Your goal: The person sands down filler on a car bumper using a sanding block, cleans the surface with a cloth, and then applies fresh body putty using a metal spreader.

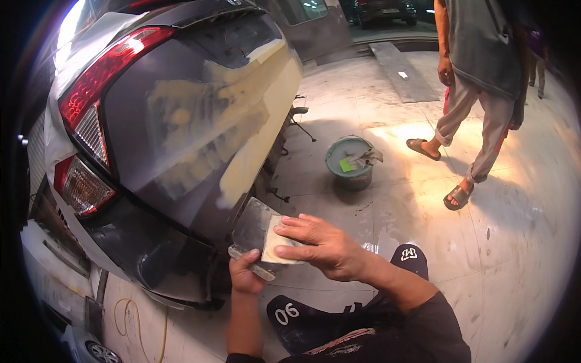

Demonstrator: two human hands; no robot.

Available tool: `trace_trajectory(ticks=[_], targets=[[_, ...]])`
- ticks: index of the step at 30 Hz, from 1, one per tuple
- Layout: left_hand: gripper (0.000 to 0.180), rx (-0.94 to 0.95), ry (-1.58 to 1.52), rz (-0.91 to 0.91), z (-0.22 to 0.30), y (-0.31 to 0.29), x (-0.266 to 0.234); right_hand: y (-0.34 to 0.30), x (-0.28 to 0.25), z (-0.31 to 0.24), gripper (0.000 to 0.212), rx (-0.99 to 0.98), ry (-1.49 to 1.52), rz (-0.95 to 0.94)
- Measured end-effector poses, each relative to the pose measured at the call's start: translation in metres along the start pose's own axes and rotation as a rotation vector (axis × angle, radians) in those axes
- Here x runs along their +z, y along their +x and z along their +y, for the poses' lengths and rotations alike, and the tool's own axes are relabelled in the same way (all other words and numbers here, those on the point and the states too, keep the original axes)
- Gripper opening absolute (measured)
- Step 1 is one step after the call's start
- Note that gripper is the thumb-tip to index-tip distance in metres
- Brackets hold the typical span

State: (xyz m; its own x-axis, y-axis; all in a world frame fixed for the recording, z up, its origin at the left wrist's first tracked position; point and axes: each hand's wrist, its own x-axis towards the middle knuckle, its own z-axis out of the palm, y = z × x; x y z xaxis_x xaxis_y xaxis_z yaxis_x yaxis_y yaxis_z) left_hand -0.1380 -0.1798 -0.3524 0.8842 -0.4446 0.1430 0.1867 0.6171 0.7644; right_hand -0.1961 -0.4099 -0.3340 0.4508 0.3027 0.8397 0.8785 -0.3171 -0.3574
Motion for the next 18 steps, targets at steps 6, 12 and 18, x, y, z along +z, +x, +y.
trace_trajectory(ticks=[6,12,18], targets=[[0.05,0.018,0.07,-0.006,-0.03,-0.021,-0.005,-0.026,0.009,0.022,0.058,0.102,-0.057,-0.109],[0.049,0.087,0.127,0.101,-0.038,-0.044,-0.004,-0.056,0.013,0.042,0.063,0.238,0.009,-0.089],[0.052,0.054,-0.013,0.17,-0.051,-0.046,-0.02,-0.078,-0.013,0.068,0.03,0.686,0.151,0.305]])
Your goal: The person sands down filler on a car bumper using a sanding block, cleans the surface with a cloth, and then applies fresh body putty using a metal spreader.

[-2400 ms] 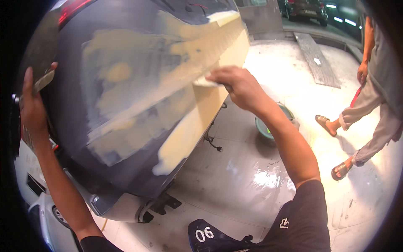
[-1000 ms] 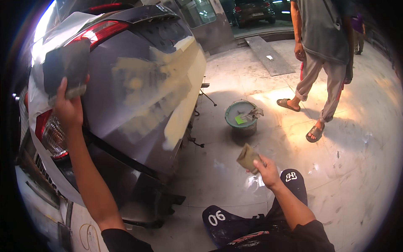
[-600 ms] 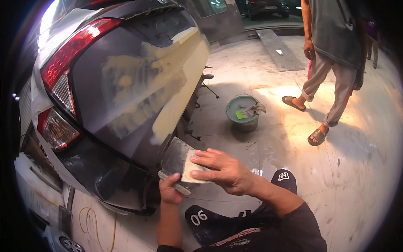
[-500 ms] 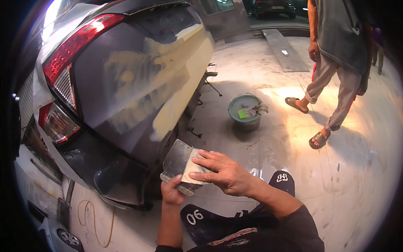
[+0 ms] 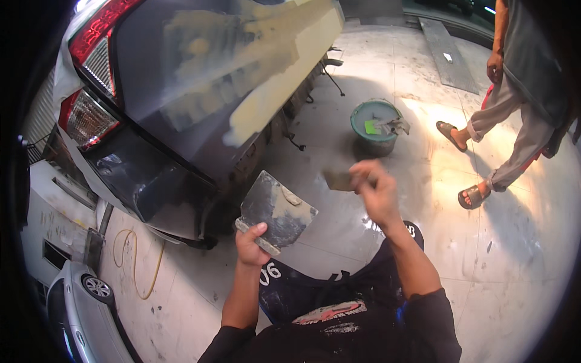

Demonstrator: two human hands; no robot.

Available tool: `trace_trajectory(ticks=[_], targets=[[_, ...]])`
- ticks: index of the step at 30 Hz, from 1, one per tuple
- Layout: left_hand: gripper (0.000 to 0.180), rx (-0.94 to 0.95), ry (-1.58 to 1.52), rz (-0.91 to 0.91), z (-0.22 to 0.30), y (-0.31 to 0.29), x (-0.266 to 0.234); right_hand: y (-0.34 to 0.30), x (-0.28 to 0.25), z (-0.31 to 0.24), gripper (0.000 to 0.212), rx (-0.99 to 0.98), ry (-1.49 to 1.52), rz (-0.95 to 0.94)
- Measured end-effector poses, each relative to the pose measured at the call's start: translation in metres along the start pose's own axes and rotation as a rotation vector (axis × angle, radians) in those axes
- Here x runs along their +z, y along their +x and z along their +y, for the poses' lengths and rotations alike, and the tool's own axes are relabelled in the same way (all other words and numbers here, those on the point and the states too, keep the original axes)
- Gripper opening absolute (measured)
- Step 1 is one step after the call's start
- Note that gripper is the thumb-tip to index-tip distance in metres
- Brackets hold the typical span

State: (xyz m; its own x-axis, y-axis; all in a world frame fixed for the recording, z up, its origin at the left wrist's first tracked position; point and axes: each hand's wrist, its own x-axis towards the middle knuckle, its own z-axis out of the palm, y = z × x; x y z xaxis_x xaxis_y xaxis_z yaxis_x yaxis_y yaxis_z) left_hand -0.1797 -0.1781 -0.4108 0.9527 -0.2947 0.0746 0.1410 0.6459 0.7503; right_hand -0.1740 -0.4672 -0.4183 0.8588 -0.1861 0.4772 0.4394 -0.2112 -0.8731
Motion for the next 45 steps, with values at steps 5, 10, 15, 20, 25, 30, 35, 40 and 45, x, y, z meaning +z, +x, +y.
trace_trajectory(ticks=[5,10,15,20,25,30,35,40,45], targets=[[0.052,-0.252,-0.249,-0.106,-0.031,-0.008,0.005,0.03,0.035,0.0,0.044,0.154,0.756,-0.034],[0.052,-0.329,-0.31,-0.15,-0.048,-0.008,-0.003,0.016,0.042,0.024,0.031,0.311,0.458,-0.409],[0.05,-0.239,-0.204,-0.088,-0.035,0.004,-0.013,0.0,0.008,0.022,0.029,0.262,0.306,0.0],[0.044,-0.189,-0.082,-0.098,-0.039,0.013,-0.007,-0.03,0.036,-0.016,0.017,0.028,0.183,-0.024],[0.044,-0.107,-0.011,-0.045,-0.044,0.014,-0.015,-0.037,0.016,-0.009,0.042,0.001,0.047,-0.289],[0.043,-0.063,-0.039,-0.04,-0.044,0.016,-0.013,-0.039,0.012,-0.015,0.039,0.08,-0.033,-0.269],[0.041,0.043,0.017,-0.112,-0.04,0.019,-0.005,-0.042,0.002,-0.002,0.03,0.381,0.472,0.001],[0.036,0.303,0.181,0.075,-0.073,0.016,0.005,-0.051,0.053,-0.013,0.032,0.481,0.928,0.113],[0.028,0.366,0.718,-0.046,-0.067,0.002,0.003,-0.048,0.056,-0.001,0.034,0.518,0.871,0.129]])
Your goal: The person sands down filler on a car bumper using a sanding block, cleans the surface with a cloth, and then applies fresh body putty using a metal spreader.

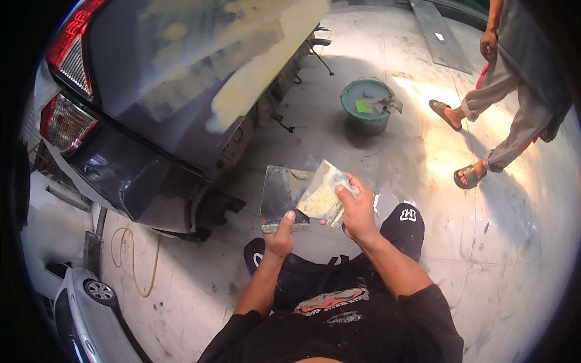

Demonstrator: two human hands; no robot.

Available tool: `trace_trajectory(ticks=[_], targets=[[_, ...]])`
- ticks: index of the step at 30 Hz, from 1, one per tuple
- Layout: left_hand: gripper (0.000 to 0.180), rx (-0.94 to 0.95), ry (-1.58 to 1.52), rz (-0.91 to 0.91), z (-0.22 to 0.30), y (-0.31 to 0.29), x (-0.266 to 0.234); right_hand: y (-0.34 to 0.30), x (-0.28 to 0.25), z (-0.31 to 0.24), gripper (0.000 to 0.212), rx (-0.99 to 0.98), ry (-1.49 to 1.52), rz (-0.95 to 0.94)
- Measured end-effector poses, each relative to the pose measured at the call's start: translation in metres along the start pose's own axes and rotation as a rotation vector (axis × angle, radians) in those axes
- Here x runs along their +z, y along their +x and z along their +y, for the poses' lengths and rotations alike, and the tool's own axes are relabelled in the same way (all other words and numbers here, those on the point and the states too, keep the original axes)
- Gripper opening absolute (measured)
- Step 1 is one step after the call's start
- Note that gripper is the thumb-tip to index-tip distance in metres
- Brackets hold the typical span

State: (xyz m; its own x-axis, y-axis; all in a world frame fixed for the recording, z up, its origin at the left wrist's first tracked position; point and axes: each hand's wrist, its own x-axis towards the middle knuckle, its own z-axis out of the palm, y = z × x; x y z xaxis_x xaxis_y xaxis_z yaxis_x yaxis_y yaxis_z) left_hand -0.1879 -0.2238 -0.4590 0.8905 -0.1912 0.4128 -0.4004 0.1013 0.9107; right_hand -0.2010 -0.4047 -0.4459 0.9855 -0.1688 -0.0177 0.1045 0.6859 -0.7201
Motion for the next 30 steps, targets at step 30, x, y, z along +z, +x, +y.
trace_trajectory(ticks=[30], targets=[[0.022,-0.283,0.088,-0.177,-0.008,-0.029,-0.014,0.005,0.01,-0.001,0.037,0.095,0.019,-0.091]])
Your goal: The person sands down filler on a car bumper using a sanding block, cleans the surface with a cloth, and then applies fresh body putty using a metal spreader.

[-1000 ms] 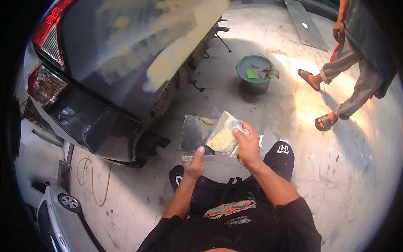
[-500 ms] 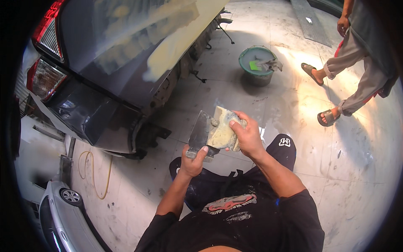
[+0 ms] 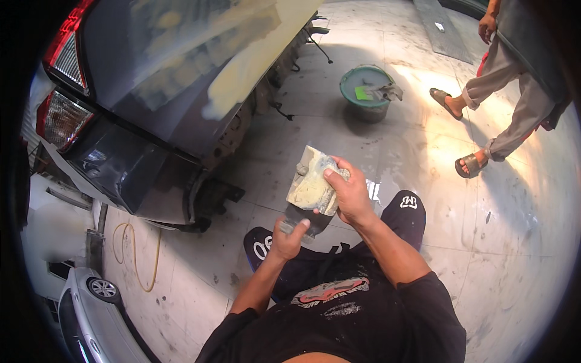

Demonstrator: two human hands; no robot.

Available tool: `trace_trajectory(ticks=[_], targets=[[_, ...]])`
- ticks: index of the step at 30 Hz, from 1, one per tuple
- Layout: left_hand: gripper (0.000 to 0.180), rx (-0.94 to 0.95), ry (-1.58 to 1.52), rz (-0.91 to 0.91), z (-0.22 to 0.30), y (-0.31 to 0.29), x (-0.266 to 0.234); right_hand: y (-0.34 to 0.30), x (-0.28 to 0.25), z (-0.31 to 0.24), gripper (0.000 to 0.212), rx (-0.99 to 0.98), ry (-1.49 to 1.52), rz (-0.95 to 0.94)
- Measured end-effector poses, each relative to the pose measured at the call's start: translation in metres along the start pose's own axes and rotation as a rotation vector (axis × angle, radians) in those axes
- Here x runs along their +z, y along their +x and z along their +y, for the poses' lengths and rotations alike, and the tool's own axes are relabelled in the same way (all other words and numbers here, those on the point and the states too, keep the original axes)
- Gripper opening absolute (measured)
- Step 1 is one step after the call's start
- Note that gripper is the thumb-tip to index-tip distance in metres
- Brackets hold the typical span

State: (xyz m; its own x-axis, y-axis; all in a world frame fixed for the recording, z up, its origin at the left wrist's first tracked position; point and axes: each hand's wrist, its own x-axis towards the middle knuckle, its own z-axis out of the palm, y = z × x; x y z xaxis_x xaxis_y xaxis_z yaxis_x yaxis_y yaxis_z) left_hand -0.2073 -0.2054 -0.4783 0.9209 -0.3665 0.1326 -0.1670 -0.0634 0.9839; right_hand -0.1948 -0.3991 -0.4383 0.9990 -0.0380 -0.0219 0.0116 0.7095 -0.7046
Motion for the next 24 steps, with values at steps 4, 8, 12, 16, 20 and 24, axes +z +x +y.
trace_trajectory(ticks=[4,8,12,16,20,24], targets=[[0.028,0.016,-0.581,0.34,-0.001,0.032,-0.018,-0.008,-0.001,-0.016,0.038,-0.019,0.047,-0.051],[0.03,-0.127,-1.0,0.4,-0.011,0.053,-0.035,-0.019,0.0,0.005,0.034,0.119,0.155,-0.054],[0.039,-0.054,-1.208,0.108,-0.048,0.065,-0.026,-0.039,0.016,0.059,0.033,0.356,0.36,-0.084],[0.051,-0.04,-1.198,-0.135,-0.072,0.061,-0.013,-0.038,0.021,0.07,0.031,0.38,0.406,-0.09],[0.063,-0.118,-0.988,-0.198,-0.079,0.055,-0.022,-0.025,0.023,0.053,0.033,0.309,0.362,-0.014],[0.053,-0.142,-0.883,-0.132,-0.064,0.045,-0.03,-0.014,0.012,0.027,0.035,0.244,0.337,-0.033]])
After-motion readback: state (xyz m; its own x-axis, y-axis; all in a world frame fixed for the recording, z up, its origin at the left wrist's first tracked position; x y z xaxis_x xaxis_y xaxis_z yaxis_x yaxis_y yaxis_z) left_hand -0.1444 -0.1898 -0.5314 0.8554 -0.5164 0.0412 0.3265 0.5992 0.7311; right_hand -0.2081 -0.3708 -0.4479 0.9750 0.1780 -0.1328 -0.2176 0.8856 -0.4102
